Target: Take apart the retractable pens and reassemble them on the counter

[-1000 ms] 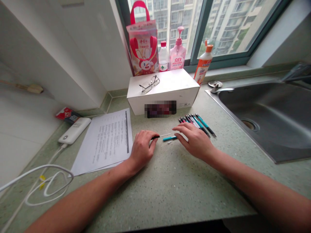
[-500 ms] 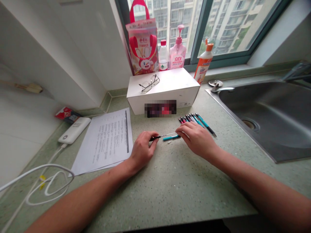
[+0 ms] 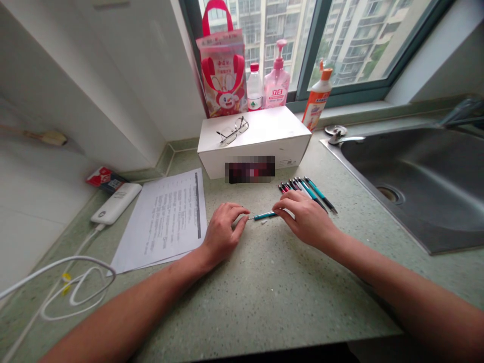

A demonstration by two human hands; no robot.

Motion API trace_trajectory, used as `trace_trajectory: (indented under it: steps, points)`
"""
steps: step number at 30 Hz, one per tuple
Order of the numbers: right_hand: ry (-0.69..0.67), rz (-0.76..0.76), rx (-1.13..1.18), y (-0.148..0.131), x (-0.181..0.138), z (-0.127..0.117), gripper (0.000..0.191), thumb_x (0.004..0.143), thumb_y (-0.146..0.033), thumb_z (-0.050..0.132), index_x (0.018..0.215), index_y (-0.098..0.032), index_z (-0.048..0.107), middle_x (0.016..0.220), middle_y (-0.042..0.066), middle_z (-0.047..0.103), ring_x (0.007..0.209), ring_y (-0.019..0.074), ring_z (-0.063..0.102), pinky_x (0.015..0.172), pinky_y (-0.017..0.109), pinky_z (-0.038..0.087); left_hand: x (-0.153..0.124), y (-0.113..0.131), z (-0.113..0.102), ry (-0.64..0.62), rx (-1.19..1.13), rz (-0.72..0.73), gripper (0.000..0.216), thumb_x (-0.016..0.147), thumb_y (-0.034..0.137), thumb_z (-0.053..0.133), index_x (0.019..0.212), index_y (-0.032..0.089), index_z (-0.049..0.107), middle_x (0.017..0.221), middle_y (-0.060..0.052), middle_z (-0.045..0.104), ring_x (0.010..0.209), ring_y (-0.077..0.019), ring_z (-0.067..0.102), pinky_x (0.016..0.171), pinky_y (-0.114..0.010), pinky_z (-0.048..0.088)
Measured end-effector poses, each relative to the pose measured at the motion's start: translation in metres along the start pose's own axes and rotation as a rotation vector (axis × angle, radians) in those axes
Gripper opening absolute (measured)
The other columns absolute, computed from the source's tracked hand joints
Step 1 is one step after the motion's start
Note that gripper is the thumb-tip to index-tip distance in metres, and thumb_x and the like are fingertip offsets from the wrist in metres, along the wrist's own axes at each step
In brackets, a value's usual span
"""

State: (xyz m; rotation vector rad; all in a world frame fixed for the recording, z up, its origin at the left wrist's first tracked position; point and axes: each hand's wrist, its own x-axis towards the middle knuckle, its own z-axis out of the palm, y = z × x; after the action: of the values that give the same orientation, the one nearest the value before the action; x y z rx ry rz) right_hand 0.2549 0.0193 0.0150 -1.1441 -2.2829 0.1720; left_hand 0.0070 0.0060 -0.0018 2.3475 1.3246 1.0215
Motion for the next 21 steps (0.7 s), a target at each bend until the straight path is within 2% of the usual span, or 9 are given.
trace_trajectory:
  steps: [5,11,16,21]
  points:
    - [-0.007,0.019,-0.009,0.001,0.001,-0.002,0.024,0.1,-0.026,0.049,0.09,-0.021,0.07,0.091,0.01,0.066,0.089,0.0241,0.06,0.079,0.039,0.047,-0.002,0.0,-0.001,-0.007,-0.032,0.006,0.018,0.096,0.013,0.051,0.1,0.021,0.067,0.095,-0.006,0.067,0.093,-0.0212,0.06,0.085,-0.04,0.05]
    - [-0.035,0.001,0.005,-0.002,0.001,-0.001,0.023,0.1,-0.025,0.049,0.09,-0.021,0.07,0.09,0.009,0.066,0.087,0.0226,0.059,0.079,0.038,0.047,-0.001,0.002,0.0,-0.03,0.024,0.013,0.008,0.093,0.025,0.061,0.097,0.02,0.067,0.095,-0.007,0.066,0.092,-0.0231,0.061,0.085,-0.042,0.05]
    - [-0.075,0.001,0.016,-0.003,0.0,0.001,0.022,0.1,-0.025,0.05,0.09,-0.019,0.069,0.09,0.008,0.065,0.088,0.0224,0.059,0.08,0.037,0.046,0.0,0.001,0.001,-0.068,0.05,0.019,0.009,0.095,0.023,0.06,0.091,0.02,0.067,0.09,-0.006,0.067,0.089,-0.0225,0.06,0.083,-0.041,0.049]
    - [-0.079,0.045,-0.052,0.007,0.002,-0.006,0.02,0.096,-0.022,0.052,0.087,-0.021,0.07,0.09,0.009,0.066,0.089,0.0243,0.061,0.08,0.039,0.046,-0.001,-0.002,0.003,-0.069,0.07,-0.04,0.008,0.094,0.022,0.059,0.09,0.019,0.066,0.089,-0.006,0.066,0.088,-0.0224,0.059,0.083,-0.041,0.049]
